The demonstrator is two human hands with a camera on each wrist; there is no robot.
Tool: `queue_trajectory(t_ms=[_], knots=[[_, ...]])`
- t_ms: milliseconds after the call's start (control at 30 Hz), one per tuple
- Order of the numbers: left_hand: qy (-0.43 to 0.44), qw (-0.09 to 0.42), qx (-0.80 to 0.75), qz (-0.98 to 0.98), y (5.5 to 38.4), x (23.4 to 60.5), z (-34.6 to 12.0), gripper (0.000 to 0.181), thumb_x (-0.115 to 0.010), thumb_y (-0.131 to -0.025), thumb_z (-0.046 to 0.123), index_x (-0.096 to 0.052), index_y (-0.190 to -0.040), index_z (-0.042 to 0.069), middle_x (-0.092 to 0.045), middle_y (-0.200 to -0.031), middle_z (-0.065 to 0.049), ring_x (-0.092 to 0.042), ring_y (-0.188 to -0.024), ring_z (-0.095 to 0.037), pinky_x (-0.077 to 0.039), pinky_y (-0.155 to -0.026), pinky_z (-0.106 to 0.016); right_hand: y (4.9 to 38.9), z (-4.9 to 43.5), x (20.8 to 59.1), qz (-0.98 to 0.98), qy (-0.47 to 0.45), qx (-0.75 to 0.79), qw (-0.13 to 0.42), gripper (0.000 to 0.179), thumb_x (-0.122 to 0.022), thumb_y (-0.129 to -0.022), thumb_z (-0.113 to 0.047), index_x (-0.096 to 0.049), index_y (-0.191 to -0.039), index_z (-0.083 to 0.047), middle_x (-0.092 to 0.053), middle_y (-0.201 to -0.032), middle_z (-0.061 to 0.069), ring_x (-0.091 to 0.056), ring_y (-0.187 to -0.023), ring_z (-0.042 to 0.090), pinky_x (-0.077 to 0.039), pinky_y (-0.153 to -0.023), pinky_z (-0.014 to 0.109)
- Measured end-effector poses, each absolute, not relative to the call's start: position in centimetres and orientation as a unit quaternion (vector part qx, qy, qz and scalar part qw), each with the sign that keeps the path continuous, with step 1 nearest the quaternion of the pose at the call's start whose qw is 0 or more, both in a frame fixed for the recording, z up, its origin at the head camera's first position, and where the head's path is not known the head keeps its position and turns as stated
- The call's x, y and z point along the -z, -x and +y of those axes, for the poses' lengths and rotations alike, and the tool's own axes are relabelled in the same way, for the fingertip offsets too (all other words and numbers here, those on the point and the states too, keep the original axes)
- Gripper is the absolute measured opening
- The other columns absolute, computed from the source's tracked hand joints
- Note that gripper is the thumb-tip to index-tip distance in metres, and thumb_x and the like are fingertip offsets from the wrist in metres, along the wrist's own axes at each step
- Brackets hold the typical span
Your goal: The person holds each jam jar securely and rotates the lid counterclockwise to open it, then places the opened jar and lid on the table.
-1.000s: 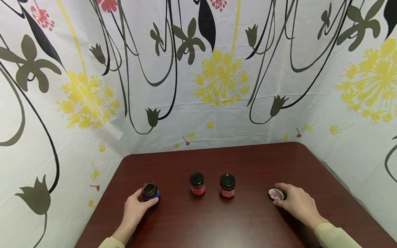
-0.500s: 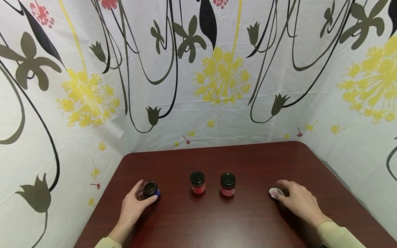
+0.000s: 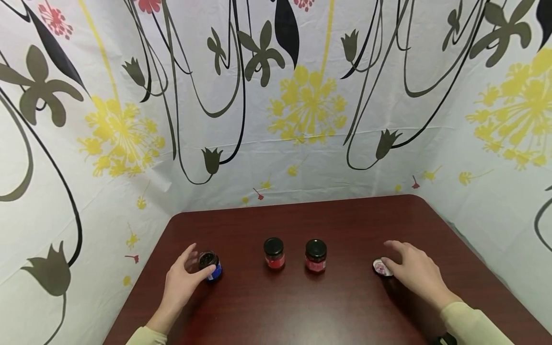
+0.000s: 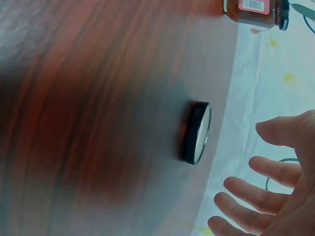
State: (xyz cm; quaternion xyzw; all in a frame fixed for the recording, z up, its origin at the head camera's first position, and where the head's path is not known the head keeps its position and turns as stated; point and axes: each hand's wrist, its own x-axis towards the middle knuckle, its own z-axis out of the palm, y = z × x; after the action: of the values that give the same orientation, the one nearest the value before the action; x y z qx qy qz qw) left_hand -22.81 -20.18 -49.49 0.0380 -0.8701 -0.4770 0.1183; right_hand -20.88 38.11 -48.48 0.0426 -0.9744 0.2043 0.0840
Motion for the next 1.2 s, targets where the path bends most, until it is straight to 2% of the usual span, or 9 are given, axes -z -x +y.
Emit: queue_trajectory(t_ms=[200, 400, 633, 1200], knots=[[-0.028, 0.122, 0.483, -0.867, 22.6, 49.1, -19.8, 0.091, -0.088, -0.075, 0.046, -0.043, -0.152, 0.024, -0.053, -0.142, -0.012, -0.053, -0.128, -0.028, -0.045, -0.099, -0.053, 21.0, 37.6, 47.9, -0.972, -0.050, -0.203, 0.110, 0.055, -0.068, -0.094, -0.048, -0.060, -0.136, -0.014, -0.061, -0.131, 0.023, -0.061, -0.109, 0.047, -0.049, -0.062, 0.051], [-0.015, 0.129, 0.486, -0.864, 22.5, 48.7, -19.4, 0.088, -0.088, -0.076, 0.043, -0.045, -0.151, 0.024, -0.053, -0.142, -0.013, -0.052, -0.130, -0.029, -0.045, -0.101, -0.052, 21.2, 36.6, 47.4, -0.967, -0.056, -0.213, 0.130, 0.056, -0.066, -0.094, -0.052, -0.060, -0.136, -0.016, -0.061, -0.132, 0.022, -0.061, -0.109, 0.045, -0.049, -0.063, 0.050], [-0.006, 0.136, 0.499, -0.856, 22.4, 48.2, -18.9, 0.087, -0.087, -0.076, 0.043, -0.046, -0.151, 0.024, -0.054, -0.140, -0.009, -0.053, -0.130, -0.029, -0.045, -0.101, -0.051, 21.5, 35.6, 46.7, -0.961, -0.071, -0.218, 0.157, 0.051, -0.068, -0.095, -0.045, -0.060, -0.135, -0.015, -0.061, -0.131, 0.020, -0.058, -0.115, 0.045, -0.048, -0.072, 0.059], [0.037, 0.166, 0.499, -0.850, 22.2, 46.9, -17.7, 0.081, -0.086, -0.079, 0.043, -0.048, -0.149, 0.025, -0.053, -0.139, -0.001, -0.049, -0.132, -0.028, -0.042, -0.104, -0.053, 22.0, 33.2, 45.1, -0.946, -0.099, -0.252, 0.176, 0.048, -0.067, -0.097, -0.039, -0.059, -0.137, -0.014, -0.061, -0.132, 0.018, -0.056, -0.119, 0.043, -0.045, -0.083, 0.063]])
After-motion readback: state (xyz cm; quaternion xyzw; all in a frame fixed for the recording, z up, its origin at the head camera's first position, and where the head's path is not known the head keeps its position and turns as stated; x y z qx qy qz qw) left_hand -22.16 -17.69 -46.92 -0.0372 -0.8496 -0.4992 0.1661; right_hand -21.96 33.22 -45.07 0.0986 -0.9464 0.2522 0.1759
